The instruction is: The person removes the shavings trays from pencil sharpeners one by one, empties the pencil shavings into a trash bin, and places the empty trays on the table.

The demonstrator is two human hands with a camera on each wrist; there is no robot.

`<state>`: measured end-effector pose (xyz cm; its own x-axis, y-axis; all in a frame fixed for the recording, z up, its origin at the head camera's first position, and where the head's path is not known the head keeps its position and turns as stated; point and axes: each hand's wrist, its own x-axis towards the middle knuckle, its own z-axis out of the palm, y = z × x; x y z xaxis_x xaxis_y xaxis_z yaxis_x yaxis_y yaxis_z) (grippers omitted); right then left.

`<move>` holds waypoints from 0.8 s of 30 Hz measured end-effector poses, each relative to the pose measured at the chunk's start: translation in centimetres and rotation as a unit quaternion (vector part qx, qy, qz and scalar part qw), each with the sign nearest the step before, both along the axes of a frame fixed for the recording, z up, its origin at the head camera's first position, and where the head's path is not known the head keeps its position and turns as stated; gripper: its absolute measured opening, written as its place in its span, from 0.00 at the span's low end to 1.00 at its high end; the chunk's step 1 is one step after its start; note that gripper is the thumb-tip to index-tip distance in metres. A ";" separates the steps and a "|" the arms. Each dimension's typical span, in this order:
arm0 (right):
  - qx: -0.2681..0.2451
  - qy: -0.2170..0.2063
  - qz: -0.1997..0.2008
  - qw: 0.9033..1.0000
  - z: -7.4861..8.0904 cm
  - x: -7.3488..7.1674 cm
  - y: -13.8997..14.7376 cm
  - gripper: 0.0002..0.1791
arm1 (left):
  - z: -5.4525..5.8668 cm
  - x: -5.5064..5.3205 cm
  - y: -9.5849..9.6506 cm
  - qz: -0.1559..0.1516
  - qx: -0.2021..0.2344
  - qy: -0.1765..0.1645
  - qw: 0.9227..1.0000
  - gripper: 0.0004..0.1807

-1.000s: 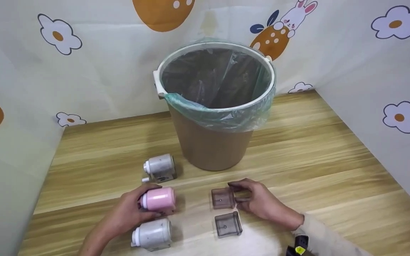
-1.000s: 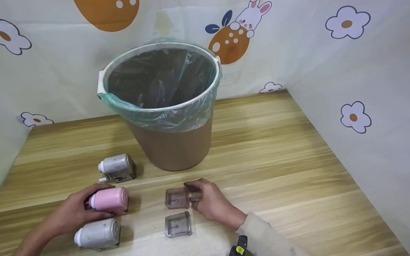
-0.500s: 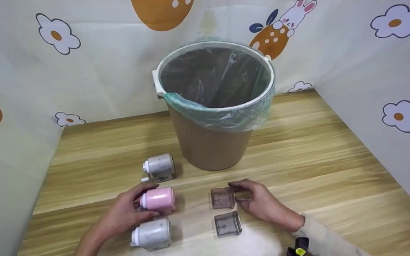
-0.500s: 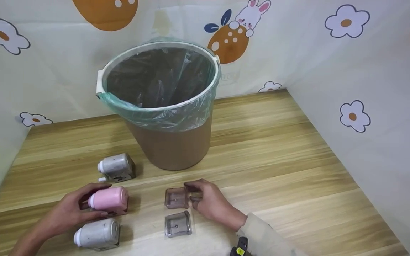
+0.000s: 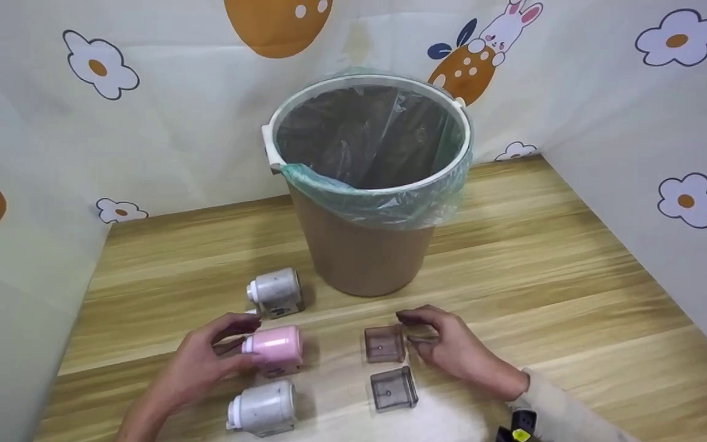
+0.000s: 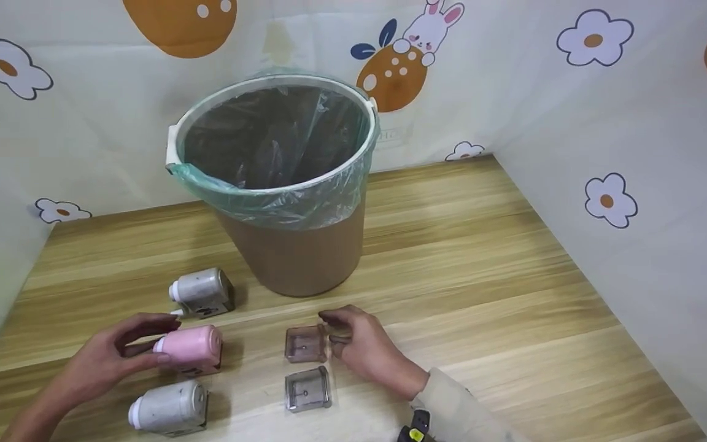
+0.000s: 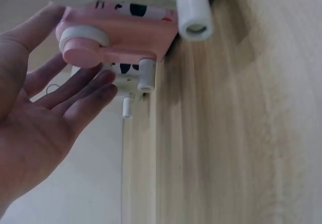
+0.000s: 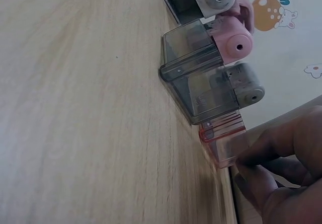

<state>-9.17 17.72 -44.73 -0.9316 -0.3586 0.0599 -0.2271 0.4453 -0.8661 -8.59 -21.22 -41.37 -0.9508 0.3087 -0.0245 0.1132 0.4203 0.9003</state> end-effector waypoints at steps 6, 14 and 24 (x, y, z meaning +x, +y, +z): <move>-0.011 -0.001 -0.023 1.000 0.5 0.1 -0.1 0.26 | 0.2 -0.7 0.4 0.108 -0.021 0.017 0.994 0.22; -0.097 -0.025 -0.018 0.995 1.3 0.3 -0.2 0.24 | 0.4 -1.9 1.1 0.142 -0.043 0.063 0.987 0.24; -0.073 0.059 -0.021 0.995 1.8 0.4 -0.8 0.19 | 0.9 -3.5 1.4 0.096 -0.087 0.058 0.990 0.32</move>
